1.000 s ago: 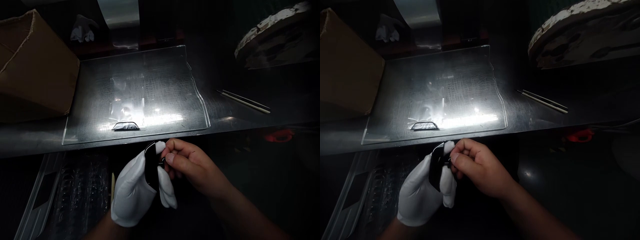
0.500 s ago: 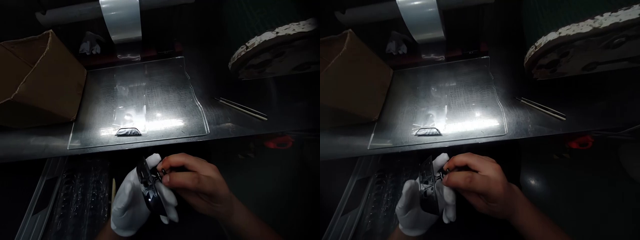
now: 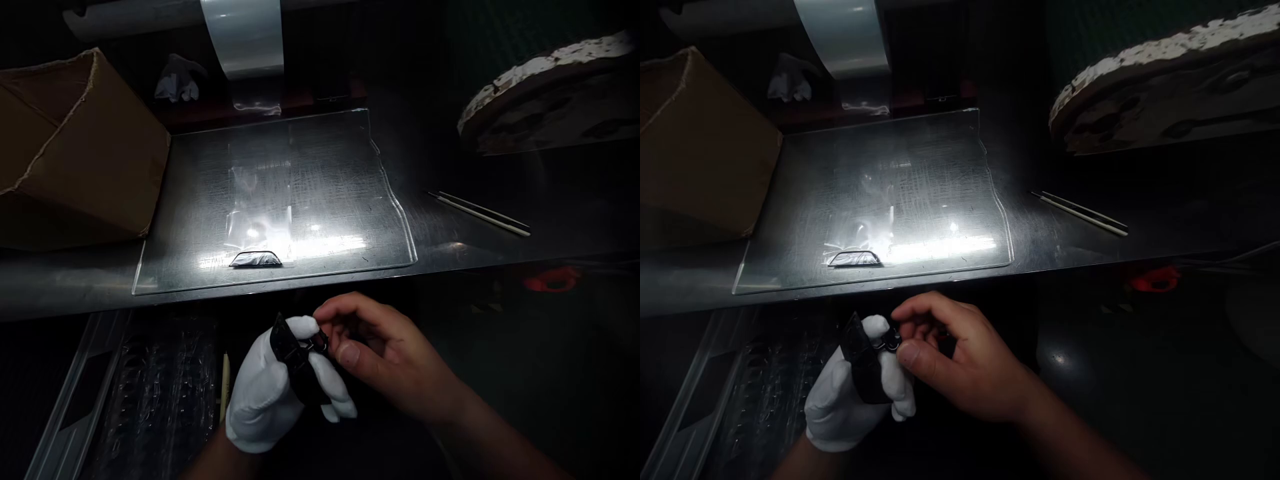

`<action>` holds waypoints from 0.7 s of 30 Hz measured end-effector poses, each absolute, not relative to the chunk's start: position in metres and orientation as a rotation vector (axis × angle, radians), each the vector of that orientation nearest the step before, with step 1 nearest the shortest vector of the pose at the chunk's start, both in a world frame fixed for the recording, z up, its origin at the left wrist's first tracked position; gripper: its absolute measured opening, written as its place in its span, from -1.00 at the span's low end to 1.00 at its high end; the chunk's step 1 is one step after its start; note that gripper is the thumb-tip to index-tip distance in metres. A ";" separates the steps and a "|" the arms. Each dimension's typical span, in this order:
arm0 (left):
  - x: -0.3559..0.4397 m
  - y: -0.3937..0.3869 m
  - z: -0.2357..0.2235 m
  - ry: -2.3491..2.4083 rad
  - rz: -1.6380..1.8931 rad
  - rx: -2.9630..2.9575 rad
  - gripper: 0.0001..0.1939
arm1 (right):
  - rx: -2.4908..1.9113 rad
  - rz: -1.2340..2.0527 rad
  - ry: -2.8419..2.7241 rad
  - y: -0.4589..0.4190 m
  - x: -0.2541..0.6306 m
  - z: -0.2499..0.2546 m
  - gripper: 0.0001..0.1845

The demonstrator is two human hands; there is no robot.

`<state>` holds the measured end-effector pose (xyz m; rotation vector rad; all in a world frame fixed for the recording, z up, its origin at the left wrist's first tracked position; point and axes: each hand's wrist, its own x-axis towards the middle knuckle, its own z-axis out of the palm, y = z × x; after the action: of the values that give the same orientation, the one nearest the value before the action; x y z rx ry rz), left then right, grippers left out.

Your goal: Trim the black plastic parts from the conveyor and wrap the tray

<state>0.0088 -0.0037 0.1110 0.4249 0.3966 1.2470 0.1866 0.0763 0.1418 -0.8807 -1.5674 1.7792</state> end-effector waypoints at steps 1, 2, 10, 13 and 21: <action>0.007 -0.004 0.112 0.458 1.212 0.433 -0.57 | -0.941 1.920 -1.509 0.078 0.185 0.143 -0.76; 0.004 -0.004 0.113 0.520 1.175 0.441 -0.55 | -0.981 2.040 -1.467 0.080 0.183 0.145 -0.75; -0.005 0.002 0.129 1.176 1.036 0.594 -0.64 | -0.990 1.596 -1.894 0.086 0.182 0.140 -0.89; -0.003 0.005 0.130 1.307 1.079 0.612 -0.63 | -0.767 1.148 -2.077 0.087 0.182 0.136 -0.94; -0.026 0.007 0.136 1.379 0.979 0.809 -0.68 | -0.484 0.784 -2.376 0.099 0.174 0.150 -0.93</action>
<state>-0.0257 0.0068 0.1360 0.8090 1.3791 0.9790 0.1738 0.0992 0.1503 -0.4844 -2.3757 0.7843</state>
